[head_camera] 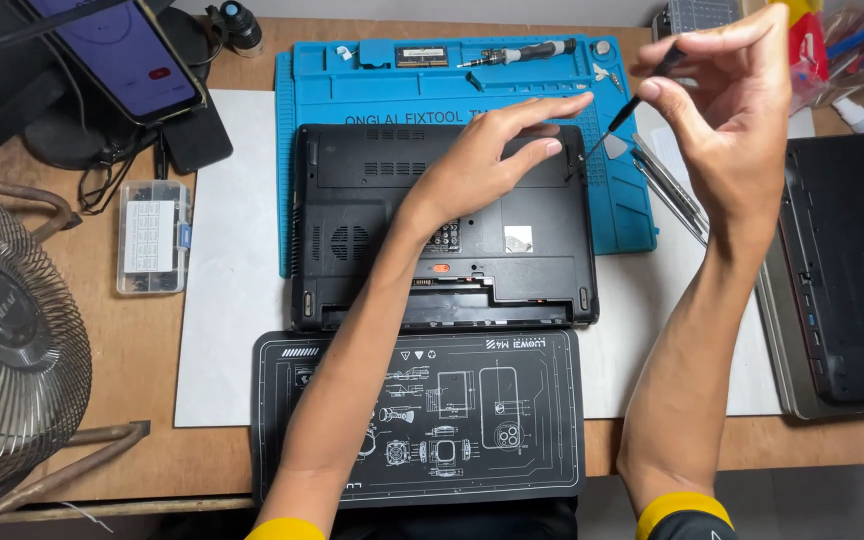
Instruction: Disassembling a laptop by removing screws and prying off the back cover and battery
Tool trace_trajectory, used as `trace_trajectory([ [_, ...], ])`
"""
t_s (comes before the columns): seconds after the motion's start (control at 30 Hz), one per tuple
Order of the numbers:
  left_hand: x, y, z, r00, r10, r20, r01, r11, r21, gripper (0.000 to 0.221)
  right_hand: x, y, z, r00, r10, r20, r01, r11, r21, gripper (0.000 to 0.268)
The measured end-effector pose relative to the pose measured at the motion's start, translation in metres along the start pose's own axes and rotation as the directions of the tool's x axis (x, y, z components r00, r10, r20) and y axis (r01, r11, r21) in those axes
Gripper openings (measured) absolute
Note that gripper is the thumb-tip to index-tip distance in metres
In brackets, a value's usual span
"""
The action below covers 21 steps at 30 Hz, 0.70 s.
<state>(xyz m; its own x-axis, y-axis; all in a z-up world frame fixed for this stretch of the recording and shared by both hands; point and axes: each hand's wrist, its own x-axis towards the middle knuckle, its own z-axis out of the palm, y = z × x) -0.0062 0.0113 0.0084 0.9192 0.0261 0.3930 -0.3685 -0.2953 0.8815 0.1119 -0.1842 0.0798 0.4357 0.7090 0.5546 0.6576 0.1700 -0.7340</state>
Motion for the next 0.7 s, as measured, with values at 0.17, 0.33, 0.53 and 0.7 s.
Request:
trace_trajectory([
  [0.17,-0.001,0.003,-0.002,1.000,-0.017,-0.003,0.017,0.999,0.032,0.040,-0.002,0.002,-0.004,0.998,0.055,-0.022,-0.053,0.997,0.051,0.034],
  [0.33,0.000,0.006,0.000,0.999,-0.043,0.000,0.043,0.998,0.047,0.039,0.000,-0.003,-0.005,0.997,0.067,0.050,-0.069,0.997,0.036,0.041],
  [0.53,0.001,0.006,0.009,0.997,-0.065,0.030,0.061,0.993,0.104,0.041,-0.002,-0.009,-0.009,0.992,0.110,-0.057,-0.112,0.993,-0.039,0.038],
  [0.7,0.004,-0.003,0.021,0.997,-0.054,0.047,0.048,0.992,0.119,0.042,-0.003,-0.002,-0.014,0.986,0.155,-0.054,-0.158,0.986,-0.052,0.037],
])
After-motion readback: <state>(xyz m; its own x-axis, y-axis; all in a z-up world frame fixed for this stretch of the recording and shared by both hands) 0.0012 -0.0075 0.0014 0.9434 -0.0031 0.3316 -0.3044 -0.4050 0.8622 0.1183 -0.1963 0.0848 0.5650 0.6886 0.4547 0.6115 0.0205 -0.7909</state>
